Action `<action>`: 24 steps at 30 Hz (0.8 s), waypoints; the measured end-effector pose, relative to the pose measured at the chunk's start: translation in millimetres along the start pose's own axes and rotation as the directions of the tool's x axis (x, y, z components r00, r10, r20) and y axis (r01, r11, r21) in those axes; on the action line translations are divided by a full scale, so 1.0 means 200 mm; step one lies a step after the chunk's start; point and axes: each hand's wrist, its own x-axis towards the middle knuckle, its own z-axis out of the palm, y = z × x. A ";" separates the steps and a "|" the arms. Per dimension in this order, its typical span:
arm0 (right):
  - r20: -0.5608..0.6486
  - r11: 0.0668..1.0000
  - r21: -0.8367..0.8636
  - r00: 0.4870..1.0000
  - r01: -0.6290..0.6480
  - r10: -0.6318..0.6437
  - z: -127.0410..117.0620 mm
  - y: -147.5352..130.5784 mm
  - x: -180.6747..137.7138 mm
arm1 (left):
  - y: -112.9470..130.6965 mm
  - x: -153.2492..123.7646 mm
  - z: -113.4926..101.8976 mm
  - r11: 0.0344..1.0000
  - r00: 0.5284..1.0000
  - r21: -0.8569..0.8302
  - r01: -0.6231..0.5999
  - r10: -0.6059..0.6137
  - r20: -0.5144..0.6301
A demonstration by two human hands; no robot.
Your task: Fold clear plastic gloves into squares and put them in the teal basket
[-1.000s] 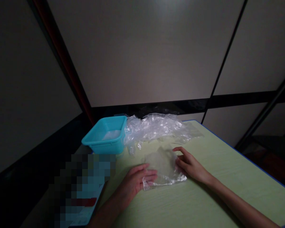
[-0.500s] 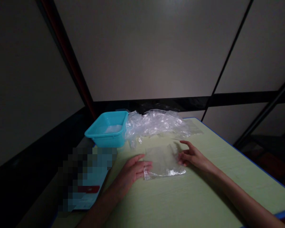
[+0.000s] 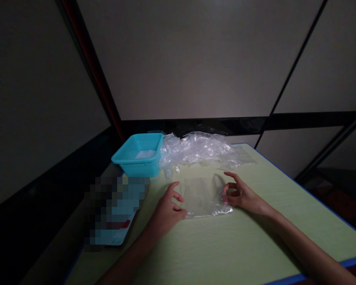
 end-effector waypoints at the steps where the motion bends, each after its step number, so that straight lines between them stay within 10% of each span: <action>1: -0.005 1.000 -0.020 1.000 0.010 -0.010 0.00 0.01 0.00 | 0.00 0.00 0.00 1.000 1.000 0.010 -0.003 0.003 0.002; 8: -0.187 0.777 -0.597 0.907 0.199 -0.376 -0.01 -0.01 -0.03 | -0.02 -0.01 0.01 0.985 0.994 0.144 -0.093 0.100 -0.040; 11: 0.093 0.526 -0.771 0.880 0.360 -0.465 0.03 -0.07 -0.08 | -0.01 -0.04 0.01 0.878 0.950 0.407 -0.252 0.305 -0.070; 15: 0.471 0.297 -0.784 0.834 0.545 -0.288 0.09 -0.09 -0.12 | 0.01 -0.08 0.02 0.588 0.851 0.638 -0.498 0.473 0.229; 19: 0.560 0.280 -0.760 0.810 0.586 -0.175 0.11 -0.03 -0.12 | 0.00 -0.09 0.01 0.434 0.806 0.679 -0.592 0.341 0.484; 24: 0.553 0.338 -0.744 0.815 0.576 -0.173 0.10 -0.01 -0.12 | 0.00 -0.09 -0.01 0.405 0.816 0.712 -0.573 0.207 0.539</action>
